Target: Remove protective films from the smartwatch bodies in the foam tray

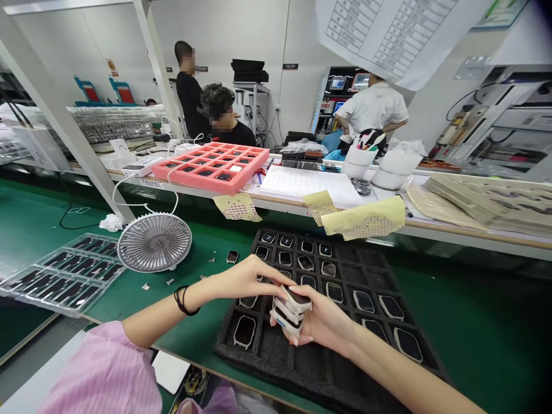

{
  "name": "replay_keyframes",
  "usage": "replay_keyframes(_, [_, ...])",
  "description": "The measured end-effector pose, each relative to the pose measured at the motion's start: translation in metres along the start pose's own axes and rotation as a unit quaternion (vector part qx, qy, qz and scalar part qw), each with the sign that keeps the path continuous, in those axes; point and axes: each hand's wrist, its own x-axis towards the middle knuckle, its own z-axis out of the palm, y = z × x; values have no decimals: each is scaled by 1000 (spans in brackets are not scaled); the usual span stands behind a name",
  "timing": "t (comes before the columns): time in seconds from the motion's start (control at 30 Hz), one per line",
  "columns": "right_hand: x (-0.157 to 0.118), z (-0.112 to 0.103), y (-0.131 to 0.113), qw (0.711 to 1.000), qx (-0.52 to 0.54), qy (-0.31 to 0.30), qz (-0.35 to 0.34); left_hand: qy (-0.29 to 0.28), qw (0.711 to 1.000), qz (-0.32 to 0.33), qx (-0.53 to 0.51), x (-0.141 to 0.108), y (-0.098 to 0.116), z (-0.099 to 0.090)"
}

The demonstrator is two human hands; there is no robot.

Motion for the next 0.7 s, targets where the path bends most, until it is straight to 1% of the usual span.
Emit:
replay_keyframes(0.07, [-5,-9,-5,998,-34,30,-34,-2,998,-34,-54,14,1,0])
replay_keyframes(0.13, [-9,-23,-11,985,-97,102,-99,-9,997,-53,-58,28,3,6])
replay_keyframes(0.17, [-10,-31,-13,970,-138,150,-135,-12,998,-55,-34,36,3,12])
replay_keyframes(0.23, [-12,-49,-17,922,-226,245,-196,5,997,-58,48,52,0,31])
replay_keyframes(0.3, [-13,-66,-18,872,-298,306,-237,45,987,-69,140,71,-8,53])
replay_keyframes(0.33, [-13,-74,-19,853,-321,321,-257,61,979,-75,178,81,-13,64])
replay_keyframes(0.4, [-14,-89,-21,826,-345,341,-287,78,968,-79,225,102,-24,82])
replay_keyframes(0.47, [-16,-101,-24,804,-364,372,-286,86,965,-68,237,121,-35,93])
replay_keyframes(0.53, [-19,-111,-28,786,-385,402,-269,94,967,-52,230,137,-43,98])
replay_keyframes(0.57, [-21,-115,-30,785,-388,404,-265,96,968,-45,226,142,-47,99])
replay_keyframes(0.6, [-24,-119,-32,792,-380,397,-266,97,970,-36,221,146,-50,99])
replay_keyframes(0.63, [-27,-123,-34,807,-360,382,-271,99,971,-25,214,148,-53,98])
replay_keyframes(0.7, [-34,-129,-38,850,-293,344,-271,108,977,6,186,149,-57,96])
